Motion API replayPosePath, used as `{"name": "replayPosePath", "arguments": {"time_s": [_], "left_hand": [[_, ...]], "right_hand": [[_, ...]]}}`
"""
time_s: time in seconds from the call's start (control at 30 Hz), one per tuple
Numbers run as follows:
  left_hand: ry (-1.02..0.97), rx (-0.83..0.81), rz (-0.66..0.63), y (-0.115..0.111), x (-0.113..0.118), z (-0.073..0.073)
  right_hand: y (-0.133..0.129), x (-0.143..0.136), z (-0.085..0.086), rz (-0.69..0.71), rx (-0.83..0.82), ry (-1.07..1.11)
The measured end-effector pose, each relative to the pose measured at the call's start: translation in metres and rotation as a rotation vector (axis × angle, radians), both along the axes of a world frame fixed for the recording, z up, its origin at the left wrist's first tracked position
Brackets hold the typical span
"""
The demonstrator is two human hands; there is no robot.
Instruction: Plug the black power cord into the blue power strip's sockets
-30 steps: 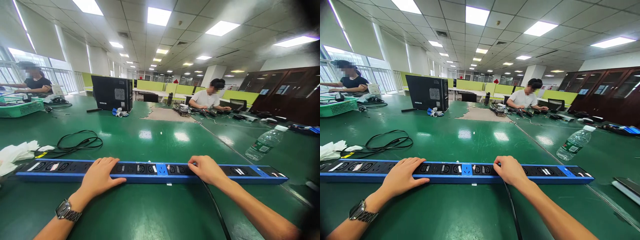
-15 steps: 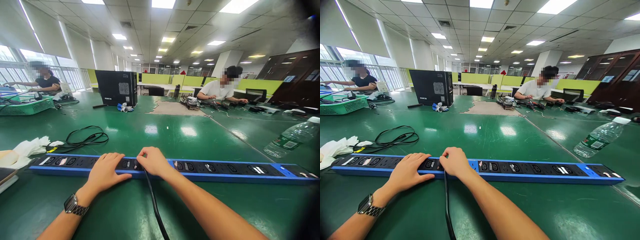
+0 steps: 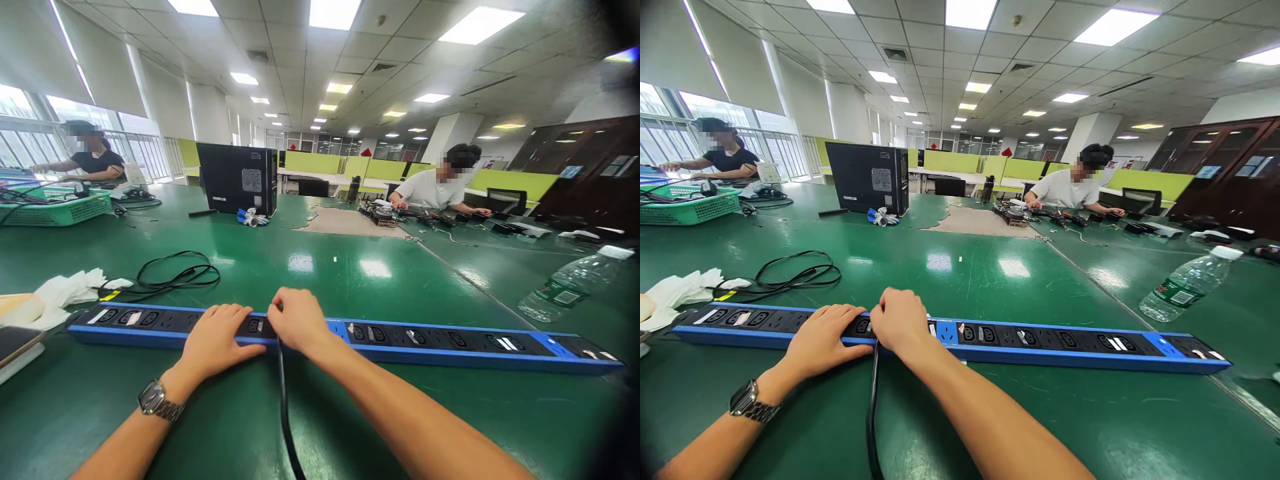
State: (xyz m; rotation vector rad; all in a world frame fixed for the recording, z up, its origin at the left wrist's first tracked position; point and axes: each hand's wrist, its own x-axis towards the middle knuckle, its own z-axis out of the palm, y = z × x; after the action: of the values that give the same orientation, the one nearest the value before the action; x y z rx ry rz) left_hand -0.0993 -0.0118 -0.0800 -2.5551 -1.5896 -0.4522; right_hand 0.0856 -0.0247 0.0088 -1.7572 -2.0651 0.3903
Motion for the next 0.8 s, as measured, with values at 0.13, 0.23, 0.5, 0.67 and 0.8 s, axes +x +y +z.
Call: {"name": "replayPosePath", "arguments": {"time_s": [0.13,0.23,0.5,0.67,0.8], "left_hand": [[-0.012,0.015,-0.008,0.000,-0.002,-0.002],[-0.026,0.018,-0.007,0.002,-0.004,-0.004],[-0.035,0.025,-0.016,0.003,-0.005,-0.006],[-0.025,-0.002,-0.012,0.002,-0.003,-0.003],[-0.006,-0.003,-0.009,0.001,-0.003,-0.003]], "right_hand": [[-0.007,0.052,0.032,0.028,0.122,0.134],[-0.008,0.093,0.024,0.043,-0.022,0.018],[-0.004,0.114,-0.021,-0.034,-0.055,-0.138],[-0.007,0.103,-0.019,-0.071,-0.116,-0.255],[-0.009,0.097,-0.031,-0.066,-0.079,-0.287]]}}
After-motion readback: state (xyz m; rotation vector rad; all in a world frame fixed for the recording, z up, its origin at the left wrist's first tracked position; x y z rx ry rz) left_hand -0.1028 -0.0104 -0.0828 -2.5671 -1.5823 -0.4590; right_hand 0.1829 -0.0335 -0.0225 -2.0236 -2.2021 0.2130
